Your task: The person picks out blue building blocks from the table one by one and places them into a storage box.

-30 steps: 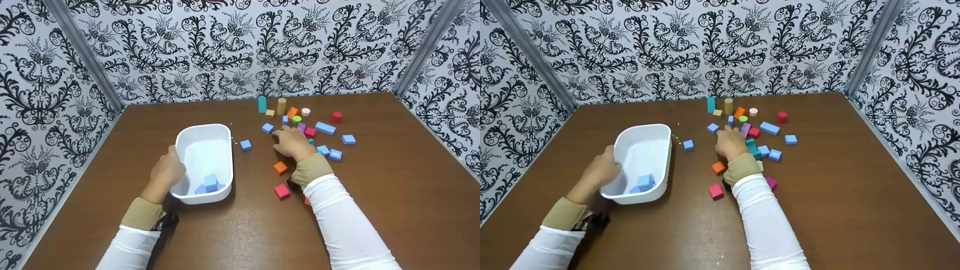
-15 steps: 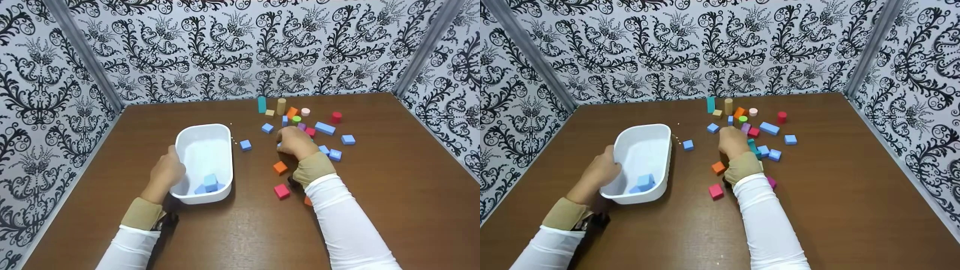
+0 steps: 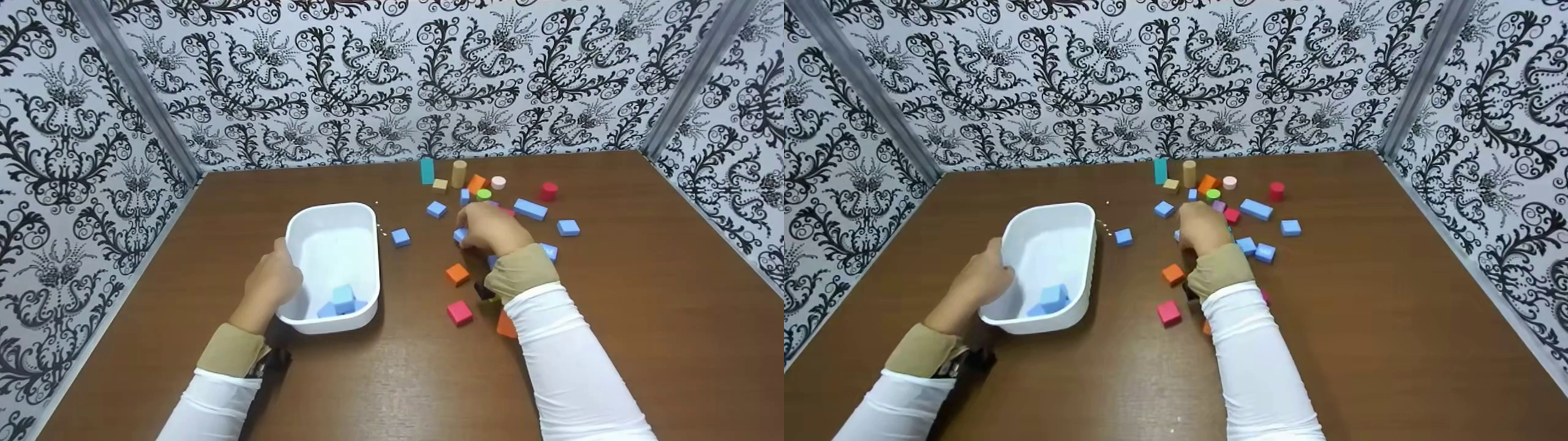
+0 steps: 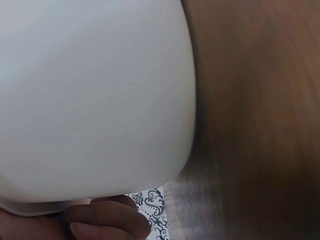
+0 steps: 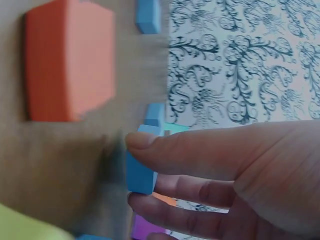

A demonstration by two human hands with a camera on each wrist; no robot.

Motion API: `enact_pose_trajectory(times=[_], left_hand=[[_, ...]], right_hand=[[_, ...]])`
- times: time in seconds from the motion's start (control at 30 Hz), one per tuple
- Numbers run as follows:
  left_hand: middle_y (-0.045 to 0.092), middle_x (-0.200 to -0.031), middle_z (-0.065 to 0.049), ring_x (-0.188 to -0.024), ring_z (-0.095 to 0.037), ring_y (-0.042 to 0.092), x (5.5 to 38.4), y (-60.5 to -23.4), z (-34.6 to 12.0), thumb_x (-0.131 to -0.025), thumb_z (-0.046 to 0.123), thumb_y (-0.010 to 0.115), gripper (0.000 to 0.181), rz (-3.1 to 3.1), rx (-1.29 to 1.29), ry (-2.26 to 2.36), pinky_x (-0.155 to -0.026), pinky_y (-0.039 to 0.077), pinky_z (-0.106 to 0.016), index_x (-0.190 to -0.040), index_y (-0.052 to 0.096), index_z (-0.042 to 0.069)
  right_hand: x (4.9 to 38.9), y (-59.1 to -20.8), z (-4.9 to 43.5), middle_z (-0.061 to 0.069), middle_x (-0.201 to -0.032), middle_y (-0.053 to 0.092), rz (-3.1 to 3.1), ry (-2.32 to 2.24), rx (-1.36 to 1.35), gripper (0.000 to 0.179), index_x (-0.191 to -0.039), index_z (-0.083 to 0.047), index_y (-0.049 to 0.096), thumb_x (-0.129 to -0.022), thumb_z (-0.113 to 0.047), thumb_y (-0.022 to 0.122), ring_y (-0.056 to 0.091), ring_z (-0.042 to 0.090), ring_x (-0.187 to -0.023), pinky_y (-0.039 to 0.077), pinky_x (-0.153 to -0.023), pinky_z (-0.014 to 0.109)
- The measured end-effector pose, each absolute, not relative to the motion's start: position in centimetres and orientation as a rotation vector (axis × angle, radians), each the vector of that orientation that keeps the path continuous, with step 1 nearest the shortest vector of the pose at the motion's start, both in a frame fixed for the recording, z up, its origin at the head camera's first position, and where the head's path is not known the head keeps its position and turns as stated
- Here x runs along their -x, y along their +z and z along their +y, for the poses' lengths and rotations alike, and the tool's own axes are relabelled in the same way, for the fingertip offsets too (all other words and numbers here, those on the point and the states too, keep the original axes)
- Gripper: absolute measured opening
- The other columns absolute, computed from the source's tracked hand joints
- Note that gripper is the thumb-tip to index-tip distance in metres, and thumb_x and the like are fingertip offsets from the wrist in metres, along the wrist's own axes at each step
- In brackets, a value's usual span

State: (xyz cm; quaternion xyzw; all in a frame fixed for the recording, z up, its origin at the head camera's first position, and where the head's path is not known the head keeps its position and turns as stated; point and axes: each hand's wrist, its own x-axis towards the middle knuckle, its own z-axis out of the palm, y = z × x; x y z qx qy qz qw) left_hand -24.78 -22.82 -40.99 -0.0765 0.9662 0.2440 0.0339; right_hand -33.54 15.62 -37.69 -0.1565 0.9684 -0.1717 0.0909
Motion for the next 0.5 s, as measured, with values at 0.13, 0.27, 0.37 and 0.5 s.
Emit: enact_pose_trajectory(times=[0.13, 0.27, 0.37, 0.5], left_hand=[[0.064, -0.128, -0.035, -0.106, -0.044, 0.066, 24.8, -41.0, -22.8, -0.098, 0.008, 0.043, 0.063, 2.977, 0.234, 0.733, -0.084, 0.052, -0.059, -0.156, 0.026, -0.009], [0.063, -0.130, -0.035, -0.109, -0.045, 0.065, 24.9, -41.0, -22.8, -0.098, 0.008, 0.044, 0.063, 2.974, 0.244, 0.722, -0.086, 0.052, -0.059, -0.156, 0.026, -0.009], [0.063, -0.130, -0.036, -0.109, -0.045, 0.065, 24.9, -41.0, -22.8, -0.098, 0.008, 0.044, 0.063, 2.972, 0.246, 0.721, -0.086, 0.052, -0.059, -0.156, 0.026, -0.009], [0.062, -0.131, -0.036, -0.109, -0.045, 0.065, 24.9, -41.0, -22.7, -0.098, 0.008, 0.045, 0.064, 2.968, 0.248, 0.729, -0.087, 0.052, -0.059, -0.156, 0.026, -0.010]], right_hand=[[33.4, -36.4, 15.9, 0.017, -0.118, 0.073, 2.930, -0.543, 0.480, 0.037, -0.124, -0.003, 0.075, -0.088, -0.011, 0.080, 0.063, 0.032, -0.102, 0.052, -0.094, 0.052], [32.9, -35.2, 15.6, 0.015, -0.115, 0.073, 2.975, -0.569, 0.486, 0.036, -0.123, -0.007, 0.076, -0.087, -0.010, 0.075, 0.063, 0.032, -0.101, 0.052, -0.092, 0.051], [32.2, -34.5, 14.7, 0.015, -0.119, 0.075, 3.008, -0.579, 0.524, 0.037, -0.125, -0.006, 0.076, -0.088, -0.009, 0.073, 0.067, 0.034, -0.109, 0.052, -0.097, 0.053], [31.1, -34.2, 12.7, 0.015, -0.124, 0.075, 3.013, -0.596, 0.610, 0.037, -0.127, -0.005, 0.075, -0.091, -0.009, 0.073, 0.069, 0.034, -0.113, 0.052, -0.101, 0.052]])
